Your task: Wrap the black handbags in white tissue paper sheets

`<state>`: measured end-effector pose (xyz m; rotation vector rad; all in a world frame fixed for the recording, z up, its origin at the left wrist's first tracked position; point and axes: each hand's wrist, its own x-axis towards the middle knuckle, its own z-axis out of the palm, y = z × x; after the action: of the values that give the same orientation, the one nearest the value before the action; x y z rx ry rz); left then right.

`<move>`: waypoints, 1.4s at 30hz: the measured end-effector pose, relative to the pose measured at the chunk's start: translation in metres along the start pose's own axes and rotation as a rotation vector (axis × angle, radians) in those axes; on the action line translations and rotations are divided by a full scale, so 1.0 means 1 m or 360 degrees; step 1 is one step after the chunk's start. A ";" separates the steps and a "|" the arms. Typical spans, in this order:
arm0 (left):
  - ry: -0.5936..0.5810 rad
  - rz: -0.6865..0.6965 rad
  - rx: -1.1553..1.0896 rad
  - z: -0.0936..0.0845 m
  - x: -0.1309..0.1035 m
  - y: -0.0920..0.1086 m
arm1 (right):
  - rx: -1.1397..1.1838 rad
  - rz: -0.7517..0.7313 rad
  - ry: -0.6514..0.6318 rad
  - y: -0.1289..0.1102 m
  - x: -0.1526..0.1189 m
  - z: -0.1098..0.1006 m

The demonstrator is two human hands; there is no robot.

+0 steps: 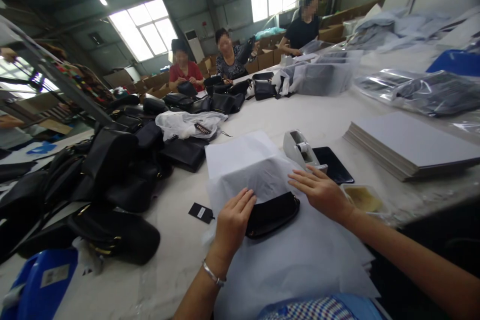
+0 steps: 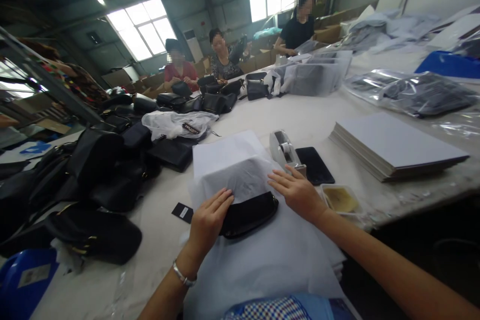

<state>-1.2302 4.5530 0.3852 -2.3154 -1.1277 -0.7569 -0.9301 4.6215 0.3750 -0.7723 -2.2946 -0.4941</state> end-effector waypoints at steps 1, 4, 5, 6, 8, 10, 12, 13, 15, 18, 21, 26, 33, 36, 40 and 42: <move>0.0012 0.0004 -0.0001 -0.001 -0.001 0.002 | 0.0041 0.0047 0.0036 -0.007 0.002 -0.005; 0.0018 -0.0025 -0.0007 0.000 -0.002 0.010 | 0.0191 0.0067 0.0087 -0.029 0.011 -0.015; 0.0019 -0.0049 -0.0005 0.002 -0.003 0.013 | 0.0239 0.0024 0.0059 -0.034 0.014 -0.015; 0.0017 -0.0079 0.0001 0.003 -0.004 0.016 | 0.0281 -0.0023 0.0003 -0.038 0.016 -0.013; -0.0007 -0.0136 0.0021 0.005 -0.008 0.024 | 0.0333 -0.0095 -0.0140 -0.040 0.018 -0.004; -0.0099 -0.0175 0.0028 0.005 -0.014 0.031 | 0.0350 -0.0126 -0.0269 -0.038 0.016 0.005; -0.0225 -0.0195 0.0017 0.003 -0.019 0.037 | 0.0357 -0.0126 -0.0320 -0.035 0.012 0.009; -0.0275 -0.0200 0.0010 0.003 -0.022 0.038 | 0.0369 -0.0130 -0.0316 -0.034 0.010 0.008; -0.0318 -0.0199 -0.0005 0.004 -0.024 0.036 | 0.0430 -0.0148 -0.0259 -0.036 0.004 0.001; -0.0300 -0.0185 -0.0044 0.011 -0.021 0.024 | 0.0640 -0.0183 -0.0255 -0.046 -0.007 -0.018; -0.0265 -0.0176 -0.0084 0.022 -0.013 0.008 | 0.0907 -0.0200 -0.0488 -0.059 -0.023 -0.036; -0.0243 -0.0189 -0.0132 0.029 -0.006 -0.002 | 0.0991 -0.0240 -0.0787 -0.082 -0.050 -0.041; -0.0267 -0.0215 -0.0170 0.025 -0.006 0.000 | 0.0960 -0.0169 -0.0765 -0.090 -0.064 -0.021; -0.0267 -0.0239 -0.0215 0.024 -0.005 -0.001 | 0.1072 -0.0079 -0.0786 -0.087 -0.060 -0.020; -0.0268 -0.0272 -0.0274 0.022 -0.003 -0.003 | 0.1126 0.0013 -0.0858 -0.085 -0.053 -0.022; -0.0267 -0.0277 -0.0297 0.021 -0.003 -0.003 | 0.1125 0.0050 -0.0868 -0.087 -0.051 -0.023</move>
<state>-1.2280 4.5659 0.3679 -2.4978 -1.4011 -0.7706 -0.9439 4.5239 0.3441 -0.6162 -2.6651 0.6036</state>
